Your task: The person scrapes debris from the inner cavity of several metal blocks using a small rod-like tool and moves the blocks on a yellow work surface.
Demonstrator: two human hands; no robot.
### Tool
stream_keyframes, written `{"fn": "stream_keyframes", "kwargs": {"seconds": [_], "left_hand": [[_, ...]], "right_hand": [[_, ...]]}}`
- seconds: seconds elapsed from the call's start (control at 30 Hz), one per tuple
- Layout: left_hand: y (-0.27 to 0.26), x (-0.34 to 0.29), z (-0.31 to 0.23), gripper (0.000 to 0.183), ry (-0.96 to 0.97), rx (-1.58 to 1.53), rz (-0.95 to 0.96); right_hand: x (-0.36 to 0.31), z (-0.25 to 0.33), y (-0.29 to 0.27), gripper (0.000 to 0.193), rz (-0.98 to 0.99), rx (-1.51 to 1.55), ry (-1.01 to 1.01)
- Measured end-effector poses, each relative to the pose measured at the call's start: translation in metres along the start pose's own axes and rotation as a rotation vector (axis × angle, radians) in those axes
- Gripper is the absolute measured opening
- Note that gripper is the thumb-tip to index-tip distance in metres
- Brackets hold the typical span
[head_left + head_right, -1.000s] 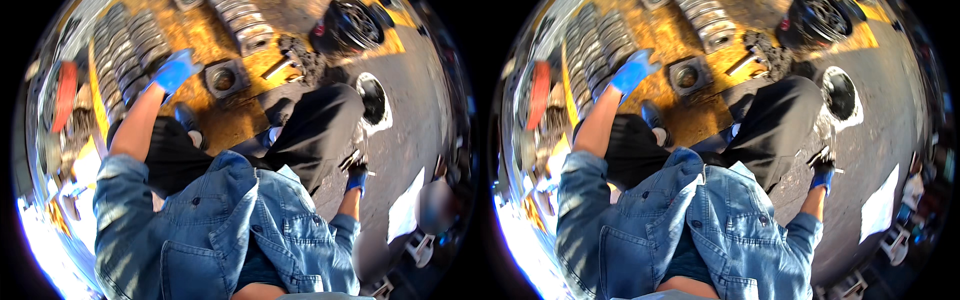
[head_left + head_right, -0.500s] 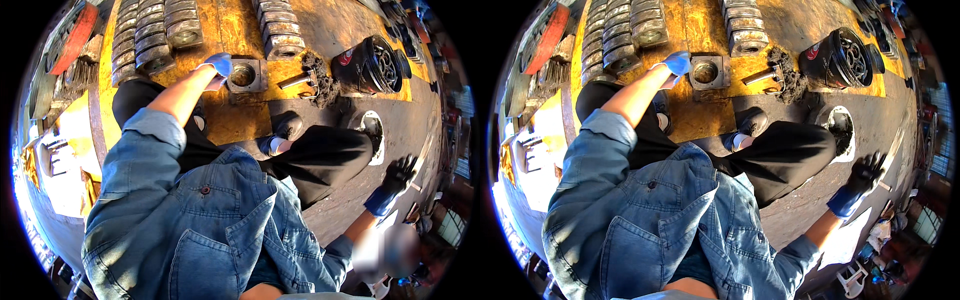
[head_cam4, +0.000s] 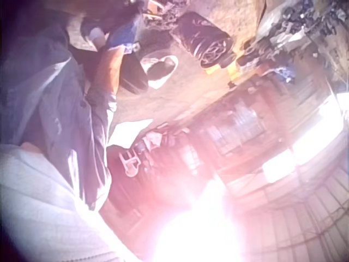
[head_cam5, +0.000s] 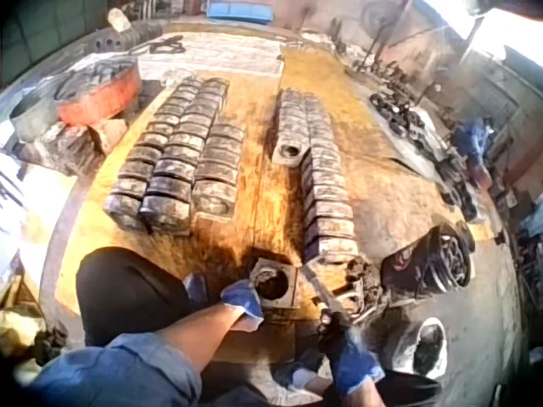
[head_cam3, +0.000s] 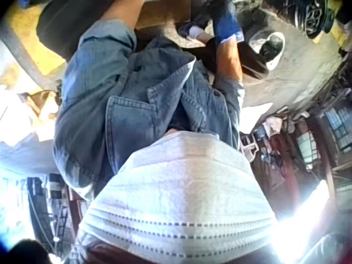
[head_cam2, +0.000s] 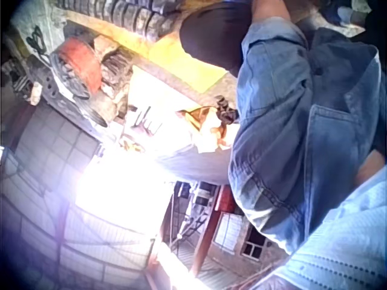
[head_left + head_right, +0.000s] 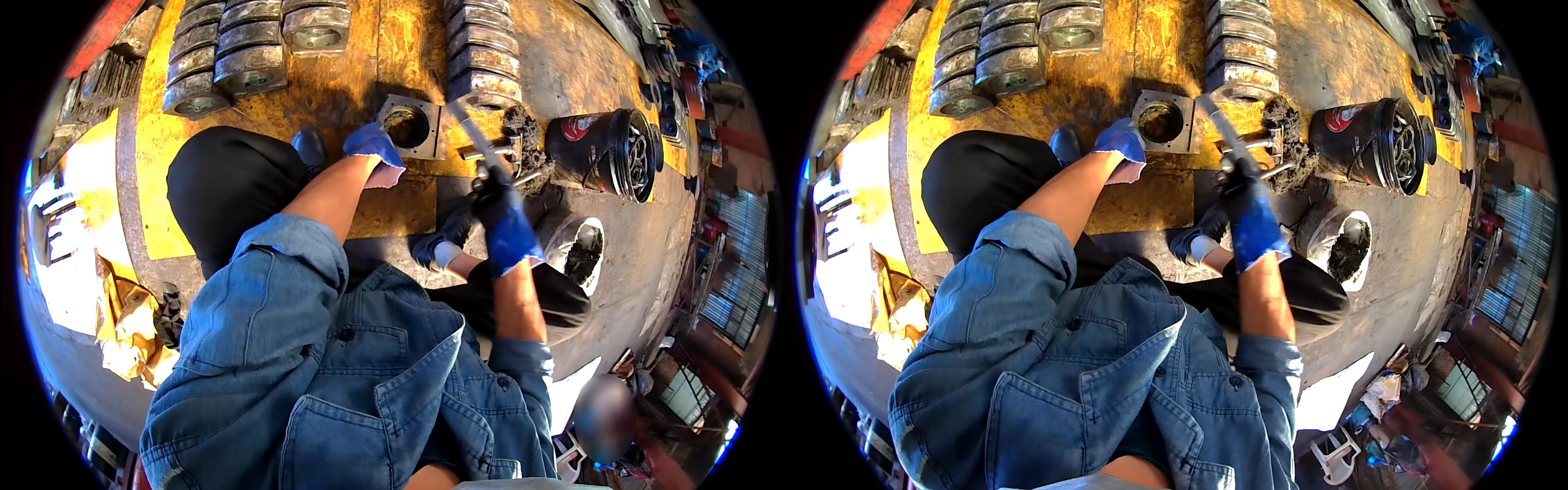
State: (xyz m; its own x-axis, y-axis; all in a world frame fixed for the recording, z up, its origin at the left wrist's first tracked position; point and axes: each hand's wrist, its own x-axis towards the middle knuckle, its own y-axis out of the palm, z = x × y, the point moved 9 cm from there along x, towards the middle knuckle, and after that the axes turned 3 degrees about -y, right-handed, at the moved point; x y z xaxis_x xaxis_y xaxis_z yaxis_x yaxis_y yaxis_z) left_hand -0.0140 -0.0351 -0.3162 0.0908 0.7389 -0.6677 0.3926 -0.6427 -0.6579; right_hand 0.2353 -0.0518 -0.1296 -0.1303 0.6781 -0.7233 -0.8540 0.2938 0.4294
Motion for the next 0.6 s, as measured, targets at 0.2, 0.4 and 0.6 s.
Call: {"fn": "stream_keyframes", "kwargs": {"seconds": [0.2, 0.4, 0.6], "left_hand": [[0.006, 0.015, -0.008, 0.019, -0.239, -0.084, -0.091], [-0.018, -0.009, -0.008, 0.030, -0.397, -0.302, -0.275], [-0.028, -0.020, 0.000, 0.037, -0.347, -0.418, -0.310]], "right_hand": [[0.017, -0.055, -0.036, 0.013, -0.317, 0.023, 0.010], [0.050, -0.047, -0.062, 0.015, -0.347, -0.091, -0.014], [0.065, -0.028, -0.034, 0.012, -0.337, -0.213, 0.090]]}}
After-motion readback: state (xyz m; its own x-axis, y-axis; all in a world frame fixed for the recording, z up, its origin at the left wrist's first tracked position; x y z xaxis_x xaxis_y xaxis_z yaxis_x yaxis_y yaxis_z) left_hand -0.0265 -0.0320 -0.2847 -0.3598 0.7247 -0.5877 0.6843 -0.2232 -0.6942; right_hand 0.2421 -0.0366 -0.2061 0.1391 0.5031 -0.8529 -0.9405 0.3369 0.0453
